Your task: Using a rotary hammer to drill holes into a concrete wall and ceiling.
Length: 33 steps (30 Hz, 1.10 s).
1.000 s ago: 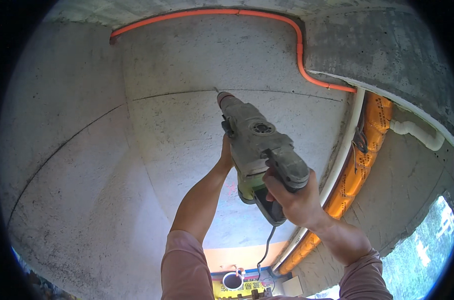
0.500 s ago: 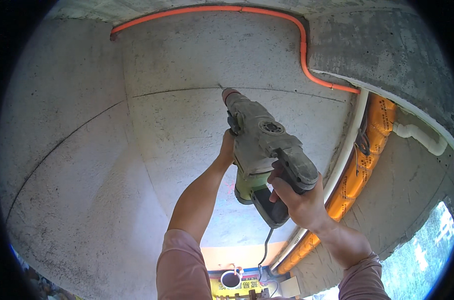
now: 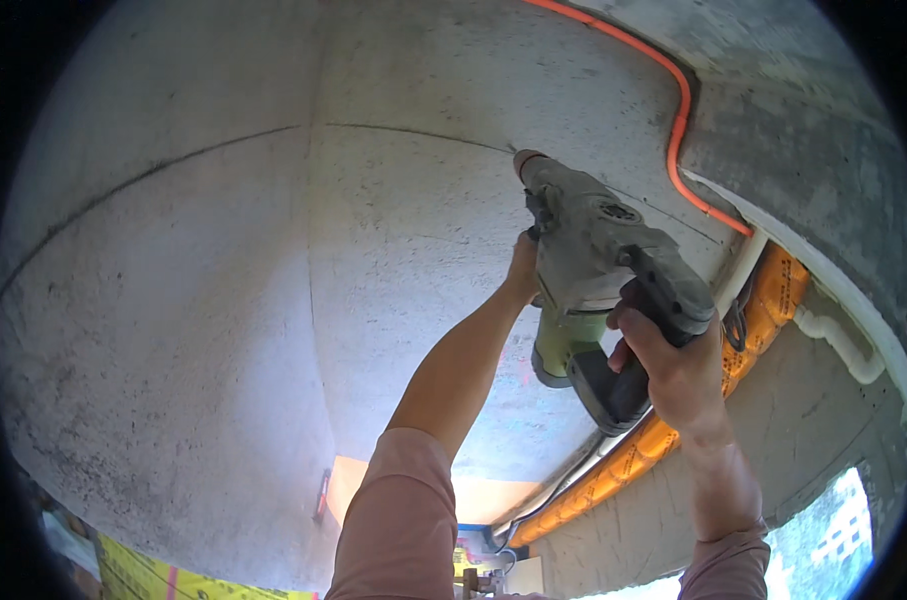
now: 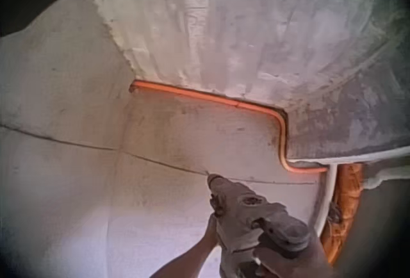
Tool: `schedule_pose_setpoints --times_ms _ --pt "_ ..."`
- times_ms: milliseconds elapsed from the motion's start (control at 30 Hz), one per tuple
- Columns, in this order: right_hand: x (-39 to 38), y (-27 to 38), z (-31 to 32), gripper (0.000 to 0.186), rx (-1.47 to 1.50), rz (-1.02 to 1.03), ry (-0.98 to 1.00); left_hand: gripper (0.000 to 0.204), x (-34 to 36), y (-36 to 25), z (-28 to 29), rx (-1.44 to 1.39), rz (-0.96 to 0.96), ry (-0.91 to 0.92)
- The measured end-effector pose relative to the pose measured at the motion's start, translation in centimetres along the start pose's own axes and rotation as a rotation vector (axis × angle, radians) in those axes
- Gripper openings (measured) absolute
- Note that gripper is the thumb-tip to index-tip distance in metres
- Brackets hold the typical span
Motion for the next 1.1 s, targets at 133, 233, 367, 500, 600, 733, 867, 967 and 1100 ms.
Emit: schedule_pose_setpoints --times_ms 133,233,367,500,600,733,867,967,1100 --pt "0.0 1.1 -1.0 0.015 -0.046 0.003 0.013 0.039 0.2 1.2 0.2 -0.131 0.049 -0.01" --pt "0.0 1.2 -1.5 0.016 -0.069 -0.007 0.036 0.04 0.0 1.2 0.1 -0.111 0.052 0.005" --pt "-0.2 0.4 -2.2 0.019 0.024 0.017 -0.038 0.037 -0.6 -1.2 1.0 0.256 -0.065 0.061" --pt "-1.0 -1.0 -3.2 0.023 0.127 0.01 -0.126 0.035 -1.5 -4.3 2.2 0.657 -0.167 0.113" --pt "-1.5 -2.1 -4.1 0.017 0.217 -0.055 -0.203 0.034 -1.9 -5.4 3.2 0.732 -0.044 0.057" --pt "-1.7 -2.7 -5.1 0.008 0.255 0.039 -0.192 0.033 -2.2 -7.7 3.9 0.911 0.079 -0.021" --pt "-2.3 -4.3 -7.2 0.019 0.211 0.006 -0.122 0.033 -7.7 -13.6 2.2 0.774 0.015 0.01" --pt "-2.4 -5.3 -8.5 0.033 0.119 0.054 -0.136 0.05 -18.8 -19.3 0.2 0.706 -0.339 -0.381" --pt "-2.6 -6.1 -11.0 0.046 0.148 0.073 -0.106 0.069 -30.9 -15.9 -6.3 0.846 -0.203 -0.077"
Point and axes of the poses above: each hand's wrist, its own x-axis towards the middle knuckle, its own z-axis out of the back of the hand, y = z × x, the point moved 4 cm from there along x, towards the middle knuckle, and after that the axes turned 5 degrees about -x, right-handed, at the moved point
